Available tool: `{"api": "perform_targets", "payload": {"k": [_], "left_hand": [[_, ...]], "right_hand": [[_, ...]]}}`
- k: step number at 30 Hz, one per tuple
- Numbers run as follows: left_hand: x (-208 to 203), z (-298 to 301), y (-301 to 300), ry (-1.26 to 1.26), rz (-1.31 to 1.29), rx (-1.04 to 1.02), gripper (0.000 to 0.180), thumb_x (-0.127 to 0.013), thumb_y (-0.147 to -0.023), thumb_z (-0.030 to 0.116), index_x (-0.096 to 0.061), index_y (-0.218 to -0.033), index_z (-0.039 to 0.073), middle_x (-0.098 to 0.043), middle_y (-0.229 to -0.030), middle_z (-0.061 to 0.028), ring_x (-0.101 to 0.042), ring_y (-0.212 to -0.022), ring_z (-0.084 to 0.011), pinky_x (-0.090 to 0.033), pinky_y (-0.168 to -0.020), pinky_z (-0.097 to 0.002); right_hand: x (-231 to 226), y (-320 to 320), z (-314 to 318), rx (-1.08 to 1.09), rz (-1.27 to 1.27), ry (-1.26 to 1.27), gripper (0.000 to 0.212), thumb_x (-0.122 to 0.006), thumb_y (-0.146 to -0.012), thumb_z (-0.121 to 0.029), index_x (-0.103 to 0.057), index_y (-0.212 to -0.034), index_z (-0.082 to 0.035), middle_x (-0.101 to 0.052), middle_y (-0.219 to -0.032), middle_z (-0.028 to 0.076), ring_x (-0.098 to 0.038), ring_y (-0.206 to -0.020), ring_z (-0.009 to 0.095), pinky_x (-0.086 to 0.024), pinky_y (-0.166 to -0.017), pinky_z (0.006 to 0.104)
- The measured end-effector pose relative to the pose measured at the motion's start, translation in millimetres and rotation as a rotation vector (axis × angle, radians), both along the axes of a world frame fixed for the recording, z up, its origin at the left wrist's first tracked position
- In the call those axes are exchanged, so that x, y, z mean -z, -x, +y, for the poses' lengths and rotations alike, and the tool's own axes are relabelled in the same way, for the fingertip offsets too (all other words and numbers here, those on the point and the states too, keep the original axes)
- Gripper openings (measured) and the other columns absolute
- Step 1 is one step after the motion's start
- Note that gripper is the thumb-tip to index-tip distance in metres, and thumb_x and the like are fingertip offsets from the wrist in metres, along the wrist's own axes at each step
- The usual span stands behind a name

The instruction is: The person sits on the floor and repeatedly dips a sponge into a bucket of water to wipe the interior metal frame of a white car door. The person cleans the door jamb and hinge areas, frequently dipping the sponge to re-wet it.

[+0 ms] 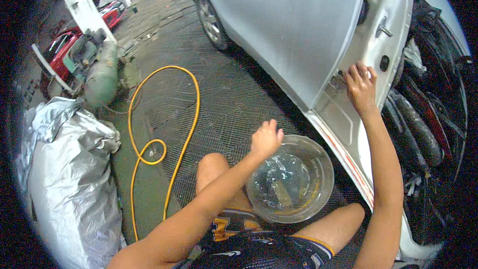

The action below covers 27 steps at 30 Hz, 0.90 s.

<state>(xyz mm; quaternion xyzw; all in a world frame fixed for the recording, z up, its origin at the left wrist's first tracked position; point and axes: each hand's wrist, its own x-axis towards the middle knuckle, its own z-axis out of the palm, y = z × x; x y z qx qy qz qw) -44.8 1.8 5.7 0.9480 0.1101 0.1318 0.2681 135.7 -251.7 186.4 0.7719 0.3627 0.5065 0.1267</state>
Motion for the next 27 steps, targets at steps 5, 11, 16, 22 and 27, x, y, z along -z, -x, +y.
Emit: {"api": "perform_targets", "payload": {"k": [5,11,16,22,27], "left_hand": [[1,9,8,0.033,-0.018,-0.034,0.041,-0.064,-0.095,0.038,-0.056,-0.115,0.003,-0.068,-0.104,-0.0232,-0.071,-0.089,-0.0433,-0.059,-0.076,-0.0542],[-1,0,-3,-0.05,0.127,-0.066,0.038,-0.063,-0.095,0.037,-0.057,-0.112,0.003,-0.067,-0.102,-0.0236,-0.073,-0.089,-0.0419,-0.06,-0.077,-0.0534],[-4,11,-2,0.006,0.149,-0.067,0.036,-0.054,-0.098,0.036,-0.059,-0.113,0.003,-0.069,-0.105,-0.0248,-0.071,-0.095,-0.0448,-0.057,-0.082,-0.0569],[-9,-7,-14,0.018,0.149,-0.02,0.041,-0.058,-0.097,0.037,-0.06,-0.118,0.002,-0.069,-0.11,-0.0259,-0.07,-0.099,-0.0463,-0.056,-0.086,-0.0564],[1,12,-7,0.012,0.146,-0.043,0.041,-0.058,-0.097,0.037,-0.06,-0.12,0.003,-0.07,-0.108,-0.025,-0.071,-0.095,-0.0461,-0.057,-0.083,-0.0564]], "right_hand": [[18,22,20,0.039,0.07,-0.263,0.02,-0.075,-0.079,-0.014,-0.07,-0.098,-0.012,-0.065,-0.112,0.006,-0.055,-0.126,0.028,-0.033,-0.106,0.0483],[170,176,18,-0.077,0.831,-0.688,0.01,-0.067,-0.092,-0.01,-0.062,-0.095,-0.001,-0.064,-0.091,0.02,-0.064,-0.089,0.043,-0.051,-0.081,0.0501],[313,158,59,0.49,1.916,0.075,0.025,-0.063,-0.089,-0.015,-0.072,-0.108,-0.001,-0.077,-0.094,0.018,-0.076,-0.085,0.033,-0.059,-0.072,0.0475],[400,216,66,0.638,1.844,-0.113,0.021,-0.065,-0.082,-0.011,-0.076,-0.097,0.0,-0.076,-0.101,0.022,-0.074,-0.096,0.039,-0.059,-0.081,0.0486],[206,157,67,0.491,1.475,-0.138,0.017,-0.068,-0.08,-0.017,-0.078,-0.093,-0.01,-0.076,-0.096,0.018,-0.074,-0.095,0.035,-0.057,-0.081,0.047]]}}
